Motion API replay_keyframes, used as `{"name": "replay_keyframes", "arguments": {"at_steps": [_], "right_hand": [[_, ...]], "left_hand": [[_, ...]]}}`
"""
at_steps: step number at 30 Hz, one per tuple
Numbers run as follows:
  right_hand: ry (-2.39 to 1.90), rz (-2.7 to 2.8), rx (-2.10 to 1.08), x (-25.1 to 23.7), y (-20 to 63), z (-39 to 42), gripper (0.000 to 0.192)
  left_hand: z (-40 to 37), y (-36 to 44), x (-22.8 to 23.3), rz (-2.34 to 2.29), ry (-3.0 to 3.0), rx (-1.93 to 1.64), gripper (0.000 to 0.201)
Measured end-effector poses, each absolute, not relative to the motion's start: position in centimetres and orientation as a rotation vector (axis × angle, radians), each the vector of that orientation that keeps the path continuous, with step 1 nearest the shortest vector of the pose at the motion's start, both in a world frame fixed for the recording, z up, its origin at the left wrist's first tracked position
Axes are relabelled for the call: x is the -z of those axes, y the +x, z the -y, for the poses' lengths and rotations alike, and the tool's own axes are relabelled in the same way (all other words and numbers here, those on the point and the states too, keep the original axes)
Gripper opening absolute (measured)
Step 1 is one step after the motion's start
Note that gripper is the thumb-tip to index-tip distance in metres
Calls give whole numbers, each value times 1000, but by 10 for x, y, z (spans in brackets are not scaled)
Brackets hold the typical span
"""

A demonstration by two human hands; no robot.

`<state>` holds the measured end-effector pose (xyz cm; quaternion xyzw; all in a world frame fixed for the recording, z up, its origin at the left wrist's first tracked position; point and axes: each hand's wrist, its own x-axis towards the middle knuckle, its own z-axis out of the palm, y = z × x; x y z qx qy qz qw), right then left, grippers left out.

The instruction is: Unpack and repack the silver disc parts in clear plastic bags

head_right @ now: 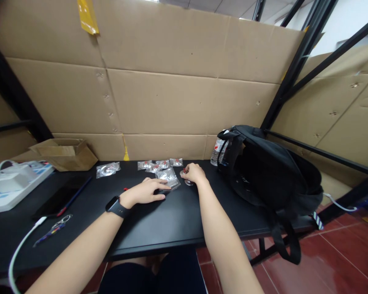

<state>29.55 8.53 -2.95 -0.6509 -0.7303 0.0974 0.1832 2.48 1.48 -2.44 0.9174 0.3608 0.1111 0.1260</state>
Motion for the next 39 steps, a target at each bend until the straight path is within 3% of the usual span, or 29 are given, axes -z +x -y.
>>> {"name": "replay_keyframes", "arguments": {"at_steps": [10, 17, 23, 28, 39], "right_hand": [[-1907, 1983, -245, 21, 283, -77, 32], [-1848, 2077, -305, 23, 289, -81, 24], [-1808, 2181, -398, 14, 317, -76, 56], [-1856, 2233, -594, 15, 322, -73, 42], [-1778, 2217, -512, 7, 318, -68, 36]], "left_hand": [[-18, 24, 27, -1017, 2664, -476, 51], [-38, -37, -3, -1300, 2516, -819, 37], [-50, -80, 4, -1515, 2293, -474, 32], [-51, -89, 10, -1419, 2149, -262, 35], [-38, -55, 5, -1497, 2239, -64, 12]]}}
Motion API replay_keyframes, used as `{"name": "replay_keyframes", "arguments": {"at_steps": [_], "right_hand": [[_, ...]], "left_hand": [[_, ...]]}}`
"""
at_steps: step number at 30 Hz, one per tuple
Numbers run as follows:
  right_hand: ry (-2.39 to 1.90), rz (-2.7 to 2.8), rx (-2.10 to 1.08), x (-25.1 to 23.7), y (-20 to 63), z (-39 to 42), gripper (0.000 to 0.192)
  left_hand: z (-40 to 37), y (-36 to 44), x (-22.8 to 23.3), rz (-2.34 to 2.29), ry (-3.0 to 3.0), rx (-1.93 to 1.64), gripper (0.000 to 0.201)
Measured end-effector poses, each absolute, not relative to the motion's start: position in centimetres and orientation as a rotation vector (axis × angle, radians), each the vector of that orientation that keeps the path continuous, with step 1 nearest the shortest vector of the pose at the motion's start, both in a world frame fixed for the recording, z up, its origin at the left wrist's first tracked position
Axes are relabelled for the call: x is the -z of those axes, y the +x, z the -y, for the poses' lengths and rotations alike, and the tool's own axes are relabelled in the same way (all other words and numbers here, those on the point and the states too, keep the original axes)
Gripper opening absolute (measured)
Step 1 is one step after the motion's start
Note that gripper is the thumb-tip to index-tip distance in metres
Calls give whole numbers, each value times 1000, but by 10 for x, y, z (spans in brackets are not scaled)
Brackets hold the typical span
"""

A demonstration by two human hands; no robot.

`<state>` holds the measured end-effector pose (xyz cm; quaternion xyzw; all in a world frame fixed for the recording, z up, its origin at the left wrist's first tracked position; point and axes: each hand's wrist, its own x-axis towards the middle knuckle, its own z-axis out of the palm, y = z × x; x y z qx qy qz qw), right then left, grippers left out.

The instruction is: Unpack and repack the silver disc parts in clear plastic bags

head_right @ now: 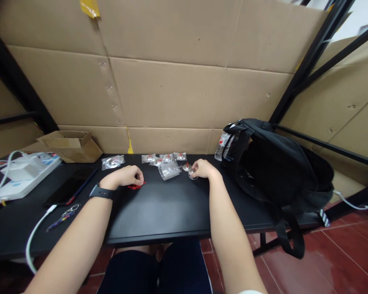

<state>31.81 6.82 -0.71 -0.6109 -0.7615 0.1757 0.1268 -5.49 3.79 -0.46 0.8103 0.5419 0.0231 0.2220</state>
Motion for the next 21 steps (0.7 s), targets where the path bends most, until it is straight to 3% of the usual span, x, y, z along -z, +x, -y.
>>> {"name": "replay_keyframes", "arguments": {"at_steps": [3, 7, 13, 21], "right_hand": [[-1675, 2135, -354, 6, 317, -70, 46], [-1513, 1965, -196, 4, 311, -72, 46], [-1053, 1842, -416, 1, 274, -61, 49], [-791, 1812, -582, 15, 216, -37, 47]], "left_hand": [[-36, -50, 4, -1499, 2344, -48, 12], [-35, -48, 1, -1438, 2405, -257, 11], [-35, -33, -1, -1143, 2320, -960, 20], [-37, -6, 9, -1114, 2157, -1237, 19]]}}
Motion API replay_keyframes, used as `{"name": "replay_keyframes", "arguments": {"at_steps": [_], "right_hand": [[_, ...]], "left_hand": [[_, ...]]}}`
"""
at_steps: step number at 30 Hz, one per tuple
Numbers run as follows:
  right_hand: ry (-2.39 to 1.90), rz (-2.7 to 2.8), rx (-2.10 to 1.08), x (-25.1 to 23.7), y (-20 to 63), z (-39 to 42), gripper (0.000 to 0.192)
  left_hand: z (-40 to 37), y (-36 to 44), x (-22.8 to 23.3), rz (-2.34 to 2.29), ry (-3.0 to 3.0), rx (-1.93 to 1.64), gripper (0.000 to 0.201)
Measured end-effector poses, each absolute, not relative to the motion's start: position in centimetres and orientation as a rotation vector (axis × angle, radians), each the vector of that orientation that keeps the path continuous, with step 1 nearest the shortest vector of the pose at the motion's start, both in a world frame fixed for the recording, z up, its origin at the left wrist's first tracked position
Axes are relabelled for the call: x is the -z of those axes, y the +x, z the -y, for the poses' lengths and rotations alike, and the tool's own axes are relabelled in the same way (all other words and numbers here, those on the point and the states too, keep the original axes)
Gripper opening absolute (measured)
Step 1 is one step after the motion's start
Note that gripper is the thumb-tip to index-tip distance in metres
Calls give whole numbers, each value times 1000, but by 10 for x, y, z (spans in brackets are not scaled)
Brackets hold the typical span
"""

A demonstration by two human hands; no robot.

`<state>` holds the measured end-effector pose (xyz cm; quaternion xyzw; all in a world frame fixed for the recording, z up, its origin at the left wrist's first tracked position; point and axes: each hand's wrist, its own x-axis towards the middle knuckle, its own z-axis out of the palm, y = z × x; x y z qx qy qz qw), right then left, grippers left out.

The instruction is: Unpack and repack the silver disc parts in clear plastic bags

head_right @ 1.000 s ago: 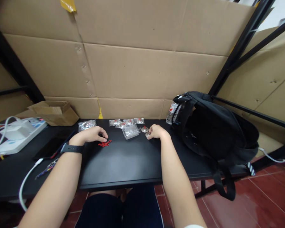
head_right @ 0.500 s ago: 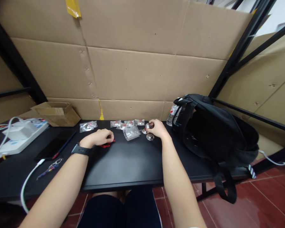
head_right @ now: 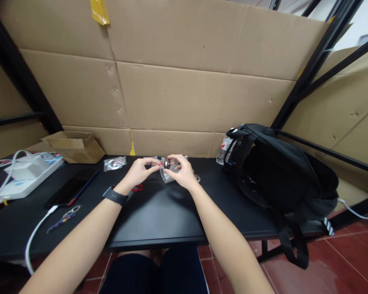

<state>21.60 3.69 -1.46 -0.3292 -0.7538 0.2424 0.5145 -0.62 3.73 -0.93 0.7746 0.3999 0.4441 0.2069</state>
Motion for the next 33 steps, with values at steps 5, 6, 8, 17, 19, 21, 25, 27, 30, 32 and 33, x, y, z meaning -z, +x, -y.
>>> {"name": "replay_keyframes", "arguments": {"at_steps": [5, 6, 8, 17, 19, 21, 25, 27, 30, 32, 33], "right_hand": [[-733, 1794, -680, 21, 205, -34, 45], [-724, 1784, -701, 21, 204, -34, 45], [-716, 1765, -735, 21, 204, -34, 45], [-699, 1696, -861, 21, 204, -35, 50], [-679, 1672, -899, 22, 205, -36, 49], [-665, 1662, -926, 21, 205, -36, 48], [-660, 1636, -974, 21, 204, -35, 46], [-667, 1604, -1013, 21, 203, -34, 46], [-699, 1541, -1075, 22, 201, -34, 46], [-716, 1505, -1107, 24, 200, -35, 46], [-721, 1495, -1121, 25, 200, -36, 46]], "left_hand": [[-38, 4, 16, -1119, 2209, -1290, 16], [-39, 5, 18, -1126, 2211, -1317, 16], [-40, 8, 21, -1147, 2214, -1361, 14], [-28, 13, 14, -1354, 2339, -1433, 8], [-22, 15, 10, -1429, 2429, -1426, 7], [-17, 17, 7, -1494, 2522, -1421, 8], [-11, 18, 1, -1560, 2634, -1424, 8], [-9, 17, -1, -1571, 2672, -1415, 9], [-7, 17, -3, -1578, 2720, -1398, 11], [-6, 18, -4, -1575, 2738, -1391, 13], [-5, 19, -4, -1570, 2740, -1392, 13]]}}
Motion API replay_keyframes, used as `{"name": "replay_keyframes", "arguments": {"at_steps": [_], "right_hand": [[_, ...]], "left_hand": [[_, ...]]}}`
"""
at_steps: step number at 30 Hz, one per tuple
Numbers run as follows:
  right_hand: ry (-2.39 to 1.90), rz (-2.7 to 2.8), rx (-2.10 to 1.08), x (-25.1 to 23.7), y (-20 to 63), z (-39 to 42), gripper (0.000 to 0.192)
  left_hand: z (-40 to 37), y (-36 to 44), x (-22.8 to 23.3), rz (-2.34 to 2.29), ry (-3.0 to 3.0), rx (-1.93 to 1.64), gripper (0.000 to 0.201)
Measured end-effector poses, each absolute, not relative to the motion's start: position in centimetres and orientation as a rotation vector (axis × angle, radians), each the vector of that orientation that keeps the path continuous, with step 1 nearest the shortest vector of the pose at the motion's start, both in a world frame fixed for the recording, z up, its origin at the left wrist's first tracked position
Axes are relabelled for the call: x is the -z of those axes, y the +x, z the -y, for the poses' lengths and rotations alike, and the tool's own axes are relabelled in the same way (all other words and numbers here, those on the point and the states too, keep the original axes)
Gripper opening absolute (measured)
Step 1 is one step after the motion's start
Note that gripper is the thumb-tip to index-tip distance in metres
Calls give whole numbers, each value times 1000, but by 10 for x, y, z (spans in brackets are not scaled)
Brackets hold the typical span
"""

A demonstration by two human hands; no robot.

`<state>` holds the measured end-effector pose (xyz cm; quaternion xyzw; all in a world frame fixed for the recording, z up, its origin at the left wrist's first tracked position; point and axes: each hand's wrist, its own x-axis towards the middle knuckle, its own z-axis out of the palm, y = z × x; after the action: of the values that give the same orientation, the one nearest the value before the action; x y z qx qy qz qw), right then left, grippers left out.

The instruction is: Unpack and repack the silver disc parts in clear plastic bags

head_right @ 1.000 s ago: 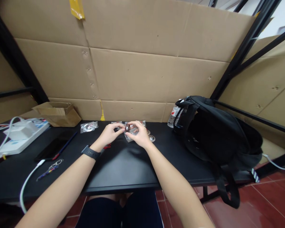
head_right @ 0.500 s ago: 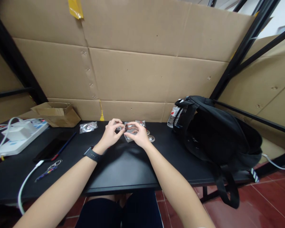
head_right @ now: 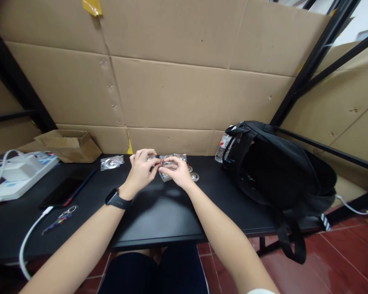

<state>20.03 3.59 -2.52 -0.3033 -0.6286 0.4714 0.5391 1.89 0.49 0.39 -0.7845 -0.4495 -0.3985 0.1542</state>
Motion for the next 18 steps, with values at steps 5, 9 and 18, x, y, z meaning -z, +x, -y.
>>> {"name": "replay_keyframes", "arguments": {"at_steps": [5, 9, 18], "right_hand": [[-748, 1485, -1144, 24, 203, -37, 43], [-782, 1535, -1093, 14, 204, -33, 40], [-779, 1790, -762, 11, 212, -36, 30]], "left_hand": [[-1, 21, -7, 1292, -2300, 1184, 15], [-1, 20, -10, 1358, -2282, 1264, 9], [-4, 17, -11, 1361, -2351, 1444, 17]]}}
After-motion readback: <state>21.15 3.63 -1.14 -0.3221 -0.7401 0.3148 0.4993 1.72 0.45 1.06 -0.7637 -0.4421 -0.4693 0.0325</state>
